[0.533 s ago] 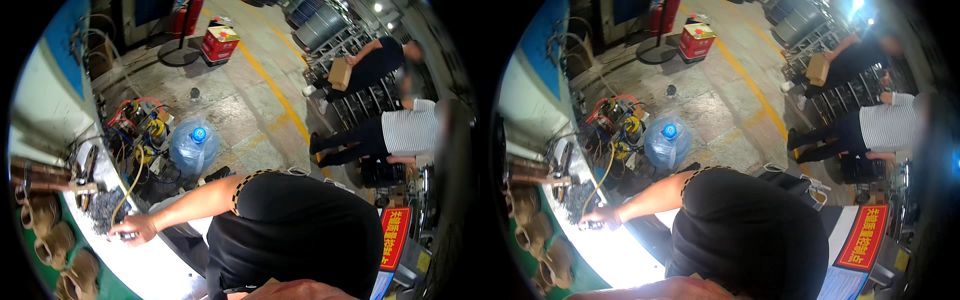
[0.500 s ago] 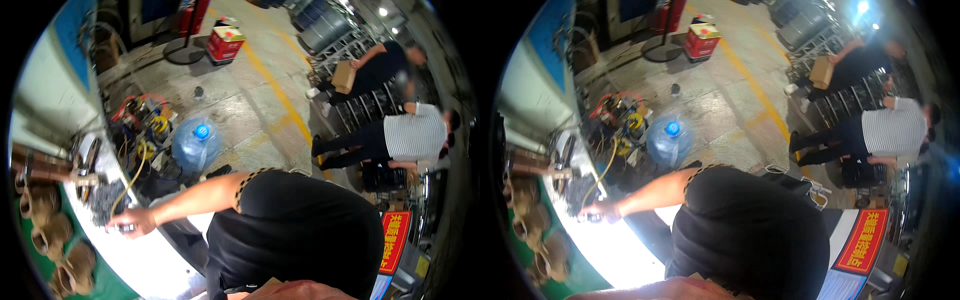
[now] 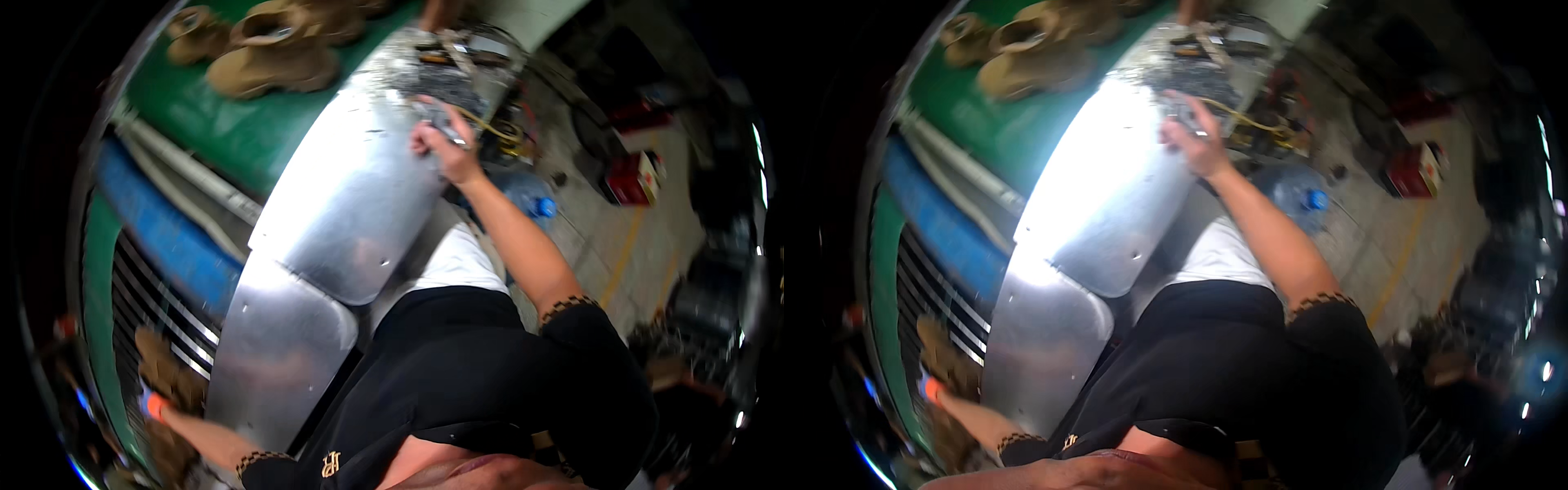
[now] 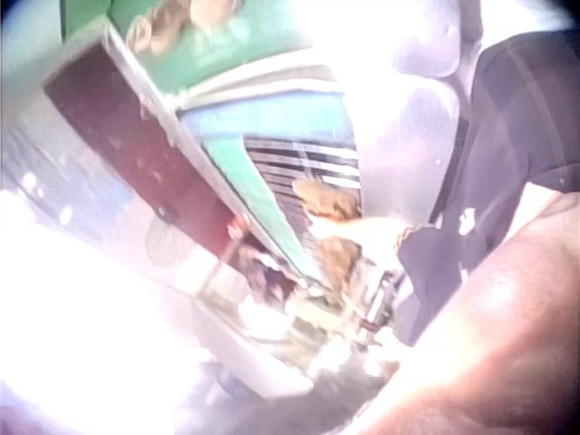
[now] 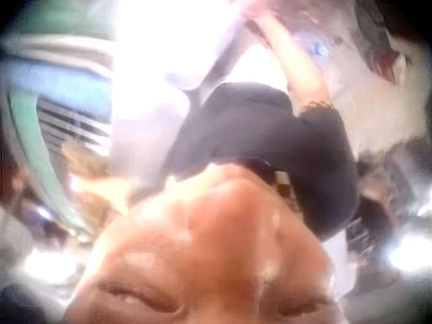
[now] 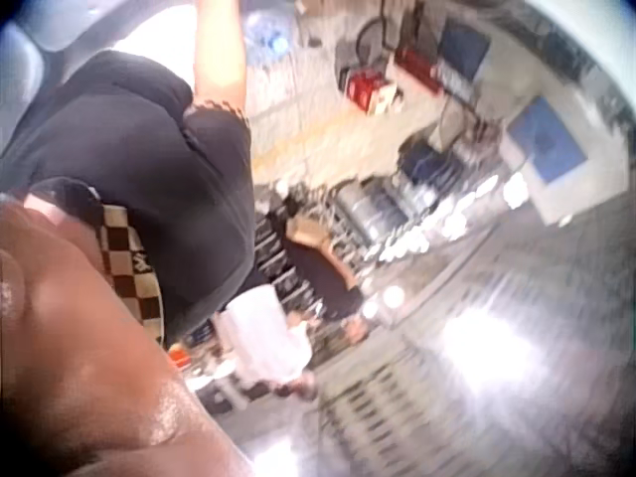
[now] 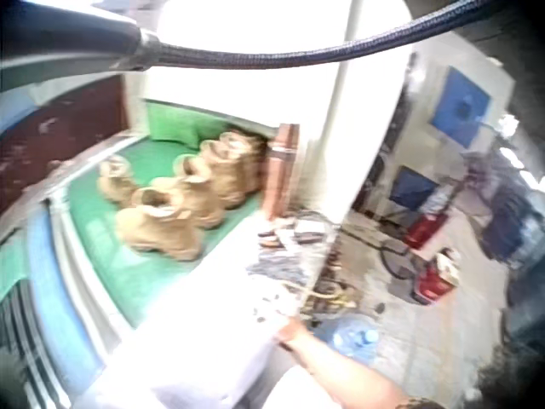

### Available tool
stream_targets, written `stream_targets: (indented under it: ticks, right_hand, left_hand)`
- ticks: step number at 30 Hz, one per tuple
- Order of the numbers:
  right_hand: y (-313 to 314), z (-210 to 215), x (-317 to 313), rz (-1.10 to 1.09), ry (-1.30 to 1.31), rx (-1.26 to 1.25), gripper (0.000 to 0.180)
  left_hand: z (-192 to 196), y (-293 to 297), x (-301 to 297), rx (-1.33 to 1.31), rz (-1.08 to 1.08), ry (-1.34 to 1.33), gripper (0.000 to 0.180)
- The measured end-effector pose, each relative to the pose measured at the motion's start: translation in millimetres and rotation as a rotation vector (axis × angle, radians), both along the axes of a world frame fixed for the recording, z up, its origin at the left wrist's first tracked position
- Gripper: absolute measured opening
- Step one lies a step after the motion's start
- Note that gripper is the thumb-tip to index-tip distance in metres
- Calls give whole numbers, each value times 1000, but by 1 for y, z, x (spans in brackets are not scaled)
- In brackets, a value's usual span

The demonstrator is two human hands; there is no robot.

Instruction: The person cleans tan boots using an air nozzle, spraying the exterior and interior before placing them on a moving conveyor belt.

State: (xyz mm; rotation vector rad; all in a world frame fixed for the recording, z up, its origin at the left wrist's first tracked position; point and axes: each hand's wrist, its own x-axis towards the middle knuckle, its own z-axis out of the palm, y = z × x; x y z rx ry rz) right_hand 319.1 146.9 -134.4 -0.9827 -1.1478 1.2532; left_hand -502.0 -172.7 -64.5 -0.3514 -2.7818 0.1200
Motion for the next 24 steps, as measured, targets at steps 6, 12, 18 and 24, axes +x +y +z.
stream_targets:
  ticks: [6, 12, 18, 24]
  right_hand:
    - [-3, -5, 1, 28, -41, 106, 52]
    - [-5, -5, 9, 54, -29, 106, 54]
    - [-8, 0, 12, 98, 6, 111, 53]
    - [-10, -7, 6, 182, 105, 82, 54]
  left_hand:
    - [-17, -24, 183, 614, -402, -136, 26]
    - [-31, -43, 391, 672, -957, -497, 22]
    - [27, 12, 470, 187, -1386, -200, 80]
    - [38, 88, 481, -424, -1469, -250, 76]
